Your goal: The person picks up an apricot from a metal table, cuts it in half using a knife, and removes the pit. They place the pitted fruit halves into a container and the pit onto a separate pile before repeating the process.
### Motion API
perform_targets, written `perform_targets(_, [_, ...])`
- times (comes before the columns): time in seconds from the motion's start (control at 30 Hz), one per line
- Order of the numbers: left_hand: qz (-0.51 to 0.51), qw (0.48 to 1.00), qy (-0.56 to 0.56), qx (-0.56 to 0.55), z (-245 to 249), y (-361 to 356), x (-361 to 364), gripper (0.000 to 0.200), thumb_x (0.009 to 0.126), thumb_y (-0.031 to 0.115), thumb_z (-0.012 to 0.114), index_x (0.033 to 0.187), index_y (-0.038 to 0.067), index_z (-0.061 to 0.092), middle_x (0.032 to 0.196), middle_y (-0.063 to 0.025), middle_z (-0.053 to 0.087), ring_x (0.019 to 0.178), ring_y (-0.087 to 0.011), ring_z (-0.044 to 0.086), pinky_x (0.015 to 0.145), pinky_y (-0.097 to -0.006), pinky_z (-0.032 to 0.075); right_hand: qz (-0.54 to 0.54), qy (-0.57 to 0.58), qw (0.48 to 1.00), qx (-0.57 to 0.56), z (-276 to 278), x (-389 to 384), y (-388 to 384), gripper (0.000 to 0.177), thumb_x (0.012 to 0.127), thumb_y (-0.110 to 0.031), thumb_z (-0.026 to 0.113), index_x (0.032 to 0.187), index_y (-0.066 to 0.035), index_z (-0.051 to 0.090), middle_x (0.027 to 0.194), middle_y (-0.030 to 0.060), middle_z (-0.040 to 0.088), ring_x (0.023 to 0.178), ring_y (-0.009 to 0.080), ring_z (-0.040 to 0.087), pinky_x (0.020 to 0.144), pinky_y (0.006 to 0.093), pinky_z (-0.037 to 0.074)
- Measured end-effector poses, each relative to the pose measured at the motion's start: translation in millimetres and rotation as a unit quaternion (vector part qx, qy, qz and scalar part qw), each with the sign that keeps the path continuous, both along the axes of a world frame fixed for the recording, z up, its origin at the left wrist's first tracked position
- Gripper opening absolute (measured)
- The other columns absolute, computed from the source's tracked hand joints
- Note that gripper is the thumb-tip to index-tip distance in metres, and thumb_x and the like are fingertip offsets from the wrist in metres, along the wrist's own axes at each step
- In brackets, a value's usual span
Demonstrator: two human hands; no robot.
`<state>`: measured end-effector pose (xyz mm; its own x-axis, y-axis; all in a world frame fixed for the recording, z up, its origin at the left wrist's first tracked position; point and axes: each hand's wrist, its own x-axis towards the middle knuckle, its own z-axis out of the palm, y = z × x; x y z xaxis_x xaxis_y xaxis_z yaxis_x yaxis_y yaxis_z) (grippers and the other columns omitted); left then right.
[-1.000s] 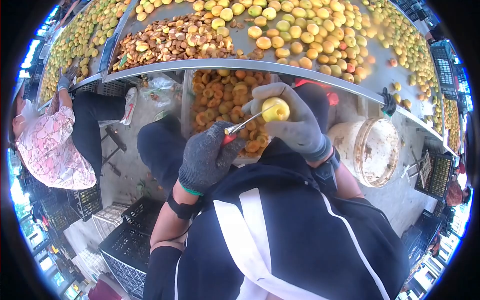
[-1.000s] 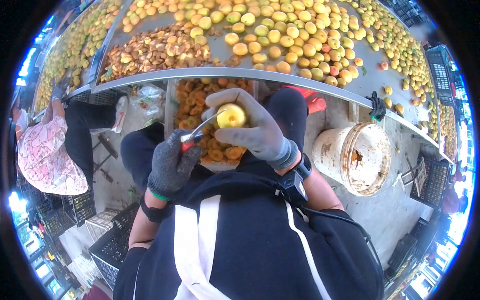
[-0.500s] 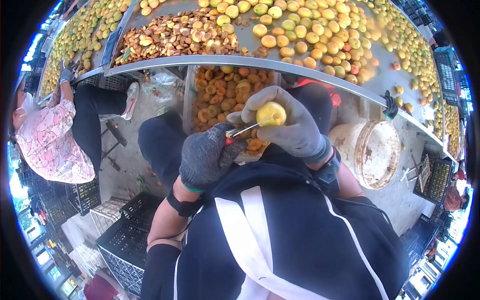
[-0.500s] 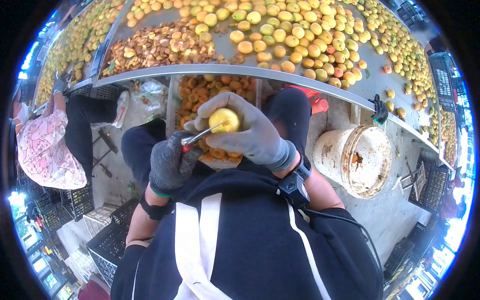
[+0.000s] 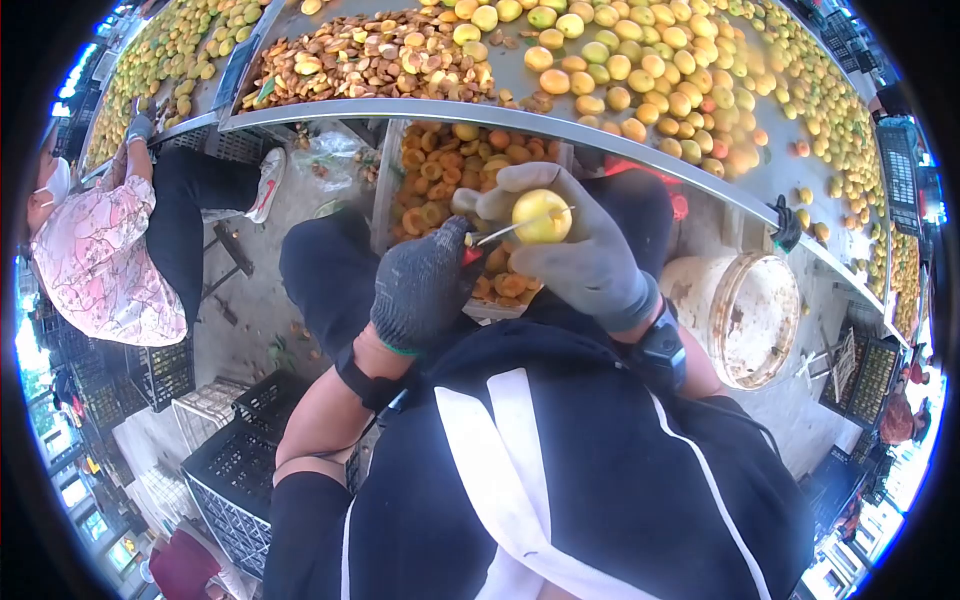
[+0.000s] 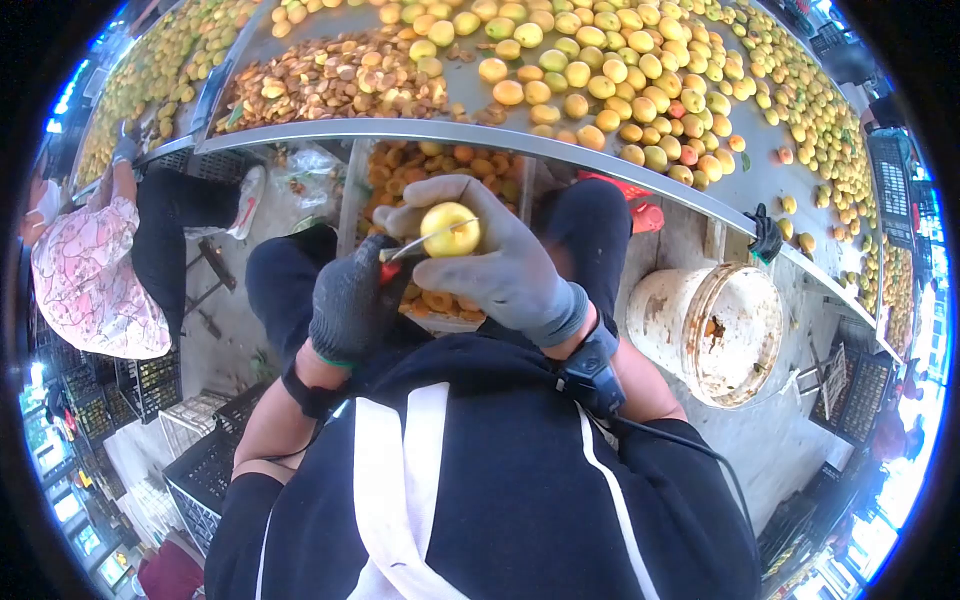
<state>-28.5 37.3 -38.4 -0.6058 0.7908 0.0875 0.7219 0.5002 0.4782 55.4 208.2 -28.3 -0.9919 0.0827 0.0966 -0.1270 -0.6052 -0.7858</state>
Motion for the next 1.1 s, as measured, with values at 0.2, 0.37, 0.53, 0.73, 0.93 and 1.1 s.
perform_targets(0.2, [0.032,0.996,-0.080,0.000,2.7,12.0,8.2,0.039,0.086,0.023,0.065,0.112,-0.005,0.055,0.077,-0.0205,0.065,0.071,-0.0365,0.065,0.062,-0.0430,0.052,-0.026,0.002,1.000,-0.016,-7.5,-11.4,-7.0,0.038,0.092,-0.010,0.060,0.127,-0.004,0.046,0.130,0.0171,0.055,0.120,0.0220,0.054,0.099,0.0336,0.044])
perform_targets(0.37, [0.024,0.993,-0.109,0.043,-10.2,12.6,-7.5,0.039,0.087,0.021,0.067,0.115,-0.001,0.053,0.082,-0.0228,0.065,0.078,-0.0406,0.065,0.067,-0.0442,0.052,-0.036,0.043,0.994,0.092,-22.8,-23.7,0.0,0.040,0.098,-0.028,0.054,0.128,-0.004,0.045,0.131,0.0179,0.055,0.115,0.0209,0.055,0.096,0.0318,0.045])
perform_targets(0.53, [0.063,0.986,-0.142,0.062,-7.1,24.7,3.5,0.045,0.087,0.019,0.066,0.121,-0.004,0.050,0.086,-0.0236,0.065,0.082,-0.0407,0.064,0.072,-0.0447,0.052,-0.117,0.070,0.990,0.024,-21.5,-31.2,-14.5,0.043,0.098,-0.029,0.054,0.130,-0.002,0.045,0.127,0.0165,0.056,0.113,0.0196,0.056,0.094,0.0323,0.045])
perform_targets(0.73, [0.027,0.997,0.049,0.058,-11.4,20.7,-11.4,0.046,0.086,0.022,0.063,0.122,-0.004,0.049,0.072,-0.0174,0.063,0.069,-0.0344,0.065,0.062,-0.0436,0.051,-0.082,0.027,0.986,0.141,-20.1,-27.3,4.4,0.045,0.102,-0.035,0.045,0.130,0.000,0.046,0.123,0.0150,0.057,0.113,0.0202,0.055,0.097,0.0327,0.043])
perform_targets(0.93, [0.081,0.996,-0.031,0.020,-6.6,28.3,-4.2,0.049,0.086,0.024,0.066,0.121,-0.006,0.050,0.082,-0.0242,0.064,0.078,-0.0395,0.064,0.067,-0.0461,0.051,-0.164,0.031,0.975,0.144,-23.5,-29.4,-6.5,0.042,0.099,-0.027,0.052,0.131,0.000,0.047,0.121,0.0115,0.058,0.112,0.0180,0.054,0.096,0.0296,0.041])
perform_targets(1.1, [0.034,0.996,-0.016,0.085,-2.8,26.6,-12.4,0.038,0.085,0.016,0.062,0.116,-0.003,0.049,0.080,-0.0213,0.064,0.077,-0.0375,0.065,0.065,-0.0461,0.050,-0.095,0.012,0.993,0.071,-21.7,-32.7,8.4,0.044,0.095,-0.019,0.059,0.133,-0.001,0.045,0.121,0.0098,0.059,0.105,0.0159,0.057,0.094,0.0291,0.044])
